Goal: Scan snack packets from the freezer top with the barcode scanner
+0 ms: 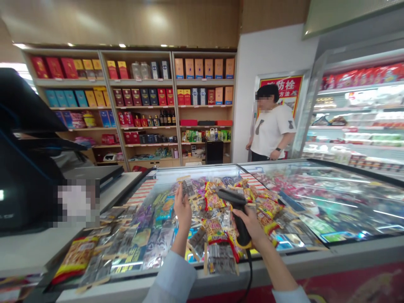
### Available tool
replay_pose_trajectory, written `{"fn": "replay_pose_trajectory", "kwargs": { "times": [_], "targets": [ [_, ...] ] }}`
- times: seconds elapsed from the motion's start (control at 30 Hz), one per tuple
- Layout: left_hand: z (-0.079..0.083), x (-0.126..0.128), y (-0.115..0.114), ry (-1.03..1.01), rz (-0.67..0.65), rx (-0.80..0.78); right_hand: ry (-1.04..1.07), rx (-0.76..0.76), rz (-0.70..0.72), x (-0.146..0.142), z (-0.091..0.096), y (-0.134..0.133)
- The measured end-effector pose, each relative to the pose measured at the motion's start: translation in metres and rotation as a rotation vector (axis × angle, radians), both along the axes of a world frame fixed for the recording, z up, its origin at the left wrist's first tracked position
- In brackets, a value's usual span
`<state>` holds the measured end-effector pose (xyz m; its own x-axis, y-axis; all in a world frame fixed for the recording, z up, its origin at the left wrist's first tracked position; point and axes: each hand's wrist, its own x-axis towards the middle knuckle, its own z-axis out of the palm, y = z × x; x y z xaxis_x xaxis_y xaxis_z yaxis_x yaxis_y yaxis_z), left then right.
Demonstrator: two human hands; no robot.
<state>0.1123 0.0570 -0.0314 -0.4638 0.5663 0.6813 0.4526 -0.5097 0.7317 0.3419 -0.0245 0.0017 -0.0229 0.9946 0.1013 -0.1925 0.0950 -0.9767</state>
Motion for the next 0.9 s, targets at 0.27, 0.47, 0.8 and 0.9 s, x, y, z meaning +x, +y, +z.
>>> {"fn": "replay_pose_trajectory", "kwargs": {
  "times": [0.27,0.47,0.8,0.9],
  "targets": [
    [-0.013,0.0,0.008,0.026,0.014,0.031,-0.331,0.161,0.03,-0.017,0.004,-0.004],
    [-0.013,0.002,0.006,0.057,0.006,0.016,-0.372,0.185,0.037,-0.02,-0.004,0.003],
    [-0.013,0.004,0.005,0.042,-0.046,-0.047,-0.395,0.164,-0.01,-0.023,0.003,-0.003],
    [-0.004,0.003,-0.007,0.036,-0.037,-0.077,-0.281,0.109,-0.012,-0.024,0.007,-0.005]
  ]
}}
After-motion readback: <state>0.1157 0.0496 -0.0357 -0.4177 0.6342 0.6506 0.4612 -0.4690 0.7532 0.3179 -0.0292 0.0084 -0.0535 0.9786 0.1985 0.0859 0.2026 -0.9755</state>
